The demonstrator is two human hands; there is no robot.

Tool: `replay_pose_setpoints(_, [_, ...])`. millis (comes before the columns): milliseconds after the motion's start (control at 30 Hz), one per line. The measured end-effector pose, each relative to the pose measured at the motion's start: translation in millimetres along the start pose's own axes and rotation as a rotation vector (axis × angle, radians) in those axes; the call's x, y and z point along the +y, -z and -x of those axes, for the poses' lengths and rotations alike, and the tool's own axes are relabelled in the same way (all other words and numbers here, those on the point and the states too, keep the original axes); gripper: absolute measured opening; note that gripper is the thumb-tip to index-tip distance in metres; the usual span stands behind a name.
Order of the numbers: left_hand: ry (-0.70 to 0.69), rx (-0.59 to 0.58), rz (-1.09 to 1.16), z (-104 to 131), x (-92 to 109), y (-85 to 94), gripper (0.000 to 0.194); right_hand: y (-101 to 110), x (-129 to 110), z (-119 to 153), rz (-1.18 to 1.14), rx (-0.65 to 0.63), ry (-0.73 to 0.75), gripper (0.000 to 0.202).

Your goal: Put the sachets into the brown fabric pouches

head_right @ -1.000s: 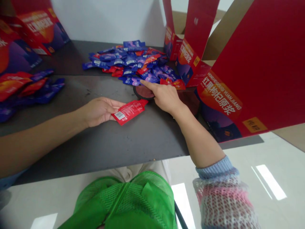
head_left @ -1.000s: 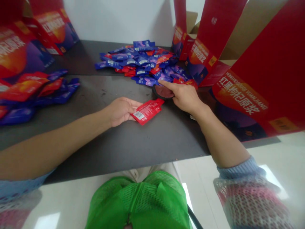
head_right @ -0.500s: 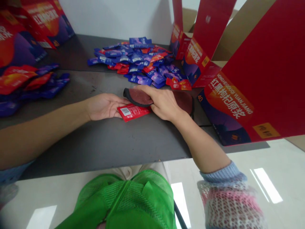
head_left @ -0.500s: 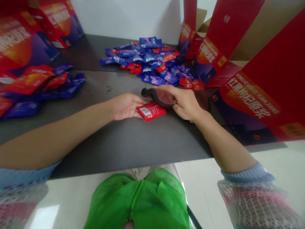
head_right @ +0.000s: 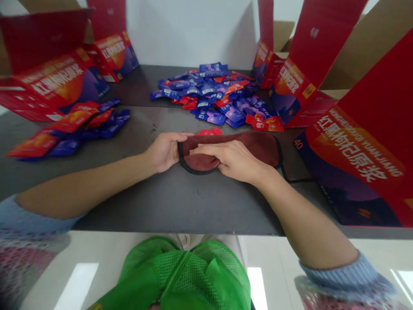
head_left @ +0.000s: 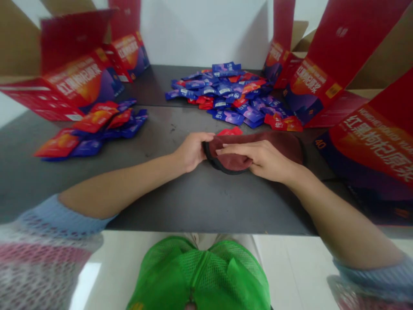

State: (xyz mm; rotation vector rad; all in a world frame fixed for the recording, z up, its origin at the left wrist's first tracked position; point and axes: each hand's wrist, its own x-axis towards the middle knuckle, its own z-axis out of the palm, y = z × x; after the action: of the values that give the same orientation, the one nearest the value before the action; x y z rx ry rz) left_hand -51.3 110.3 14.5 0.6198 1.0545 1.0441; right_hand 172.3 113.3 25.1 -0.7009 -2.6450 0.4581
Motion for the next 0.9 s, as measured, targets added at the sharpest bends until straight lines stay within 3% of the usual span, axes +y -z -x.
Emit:
replay_pose_setpoints(100, [-0.087,0.036,-0.02,-1,-6,-1.8,0.03,0,7,-1,0.025,0.012,0.009,0.064])
replay_pose_setpoints(233, [-0.208,0.064,-0.039,-2,-11,-1.3,0.047,3,13,-2,0.13,-0.051,-0.084,0.06])
replay_pose_setpoints(467, [-0.095,-0.01,-0.079,-1,-3,0.7,0.039,19,35,2,0.431,0.025,-0.385,0.056])
replay_pose_setpoints(600, [-0.092,-0.048,-0.127,-1,-3,2.7,0.036,26,26,4,0.48,0.17,-0.431,0.061])
replay_pose_setpoints(800, [-0.178,0.031,-0.184,2,-8,4.4,0.031,28,-19,3,0.465,0.529,-0.335,0.065])
replay_pose_setpoints(900, [-0.136,-0.047,-0.181,-1,-5,5.3,0.028,25,-25,5,0.373,0.628,-0.308,0.066])
